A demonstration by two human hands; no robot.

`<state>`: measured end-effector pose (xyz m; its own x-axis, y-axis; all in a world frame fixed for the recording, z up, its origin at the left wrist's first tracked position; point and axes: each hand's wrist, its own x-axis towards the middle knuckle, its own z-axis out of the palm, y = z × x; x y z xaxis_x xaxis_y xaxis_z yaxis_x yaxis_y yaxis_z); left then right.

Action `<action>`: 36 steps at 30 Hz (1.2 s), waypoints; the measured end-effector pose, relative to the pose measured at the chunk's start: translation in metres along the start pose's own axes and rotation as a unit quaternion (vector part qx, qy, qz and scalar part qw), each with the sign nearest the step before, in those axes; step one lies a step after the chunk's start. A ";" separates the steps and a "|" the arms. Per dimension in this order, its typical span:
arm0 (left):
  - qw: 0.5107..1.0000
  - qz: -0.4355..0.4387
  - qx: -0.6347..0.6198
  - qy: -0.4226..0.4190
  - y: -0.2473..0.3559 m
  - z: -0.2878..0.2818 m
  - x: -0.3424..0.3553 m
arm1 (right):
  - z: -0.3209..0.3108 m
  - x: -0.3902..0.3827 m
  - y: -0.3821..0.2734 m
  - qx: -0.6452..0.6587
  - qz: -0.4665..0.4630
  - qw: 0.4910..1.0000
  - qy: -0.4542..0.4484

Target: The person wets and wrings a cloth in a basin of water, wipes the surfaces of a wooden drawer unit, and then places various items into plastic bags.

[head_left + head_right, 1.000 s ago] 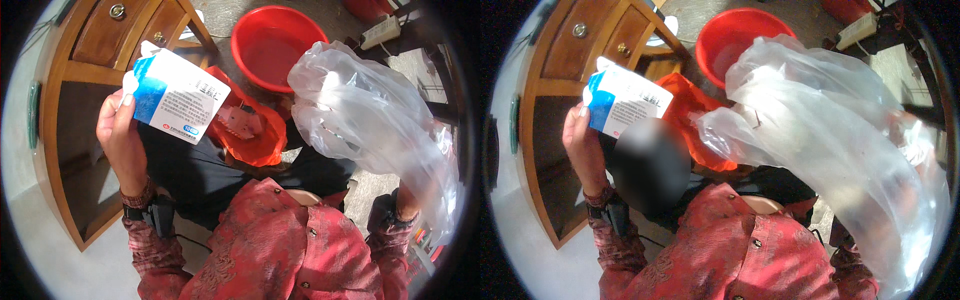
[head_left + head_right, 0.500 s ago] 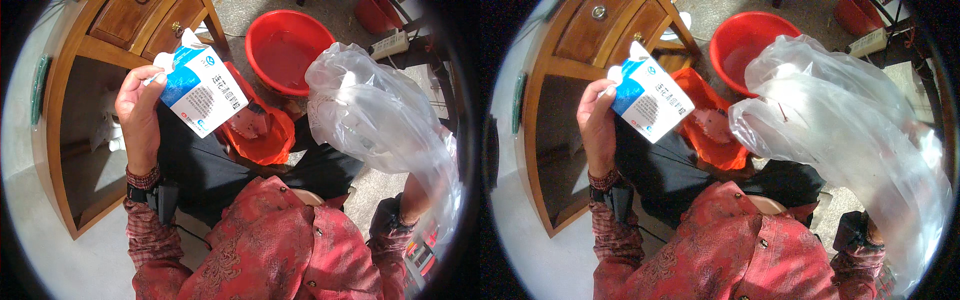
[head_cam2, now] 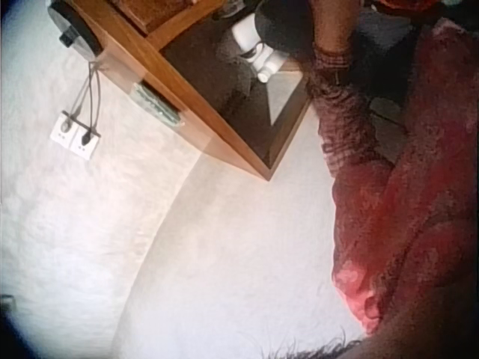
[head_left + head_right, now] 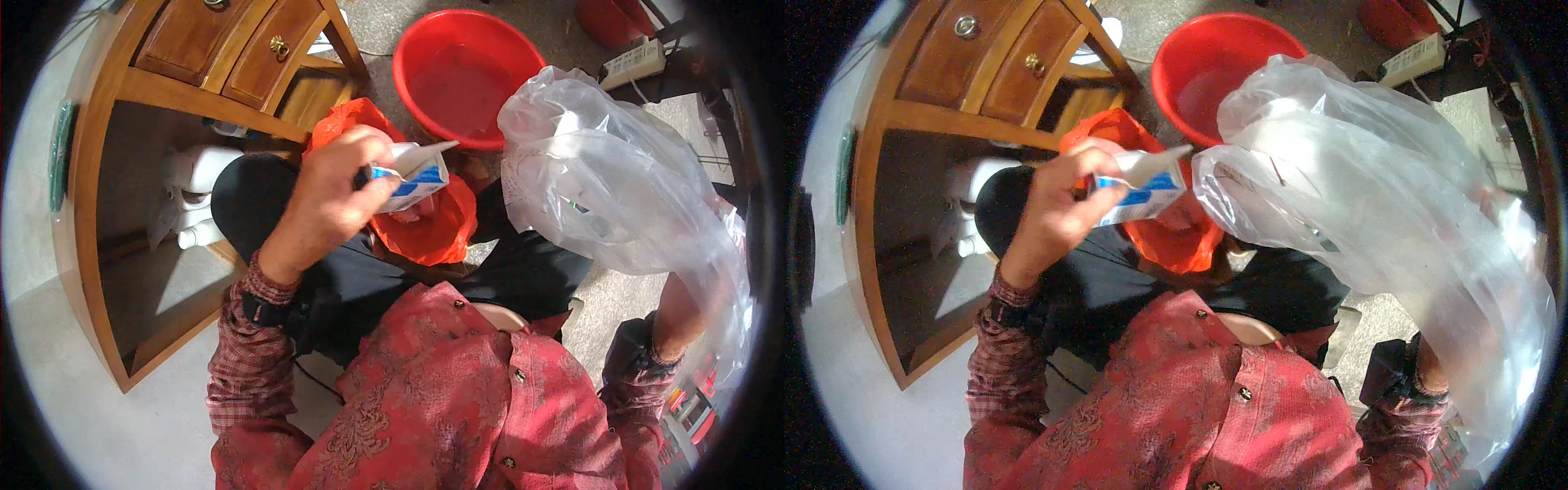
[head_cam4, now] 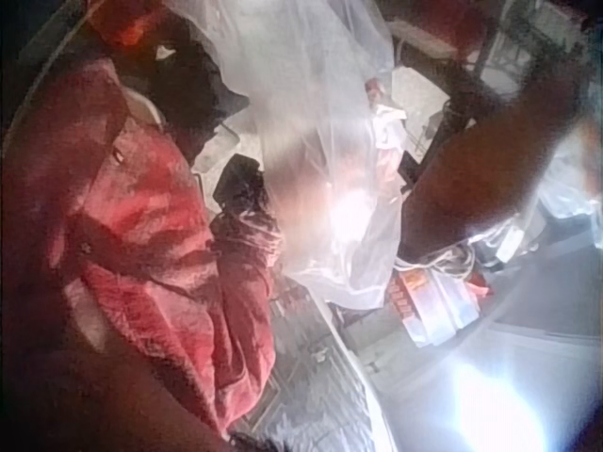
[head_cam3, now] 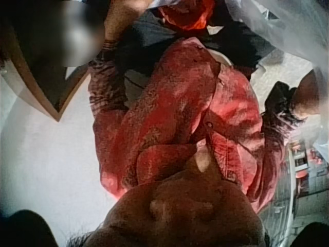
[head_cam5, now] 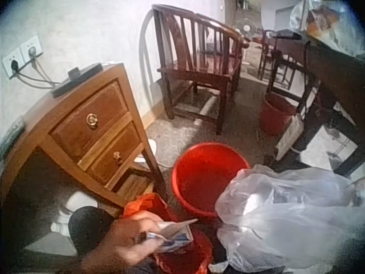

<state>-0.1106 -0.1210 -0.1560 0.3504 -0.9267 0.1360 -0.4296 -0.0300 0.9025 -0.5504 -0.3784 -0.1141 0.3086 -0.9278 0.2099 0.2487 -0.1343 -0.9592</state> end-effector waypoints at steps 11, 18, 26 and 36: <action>0.980 0.051 0.123 -0.145 -0.040 0.035 0.006 | 0.000 0.002 -0.002 -0.070 0.007 0.997 0.038; 0.955 0.056 0.210 -0.202 -0.060 0.043 0.005 | 0.085 -0.018 -0.014 0.071 -0.028 0.980 -0.184; 0.956 0.034 0.238 -0.167 -0.050 0.031 0.005 | -0.012 -0.005 0.004 -0.188 -0.088 0.978 -0.012; 0.897 0.110 0.403 0.147 -0.012 -0.018 0.017 | -0.004 0.000 0.004 -0.600 -0.349 0.717 -0.066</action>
<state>-0.0846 -0.1299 -0.1577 0.3379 -0.8076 0.4833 -0.9352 -0.2303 0.2691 -0.5528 -0.3807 -0.1185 0.5969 -0.4589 0.6581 -0.5607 -0.8253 -0.0671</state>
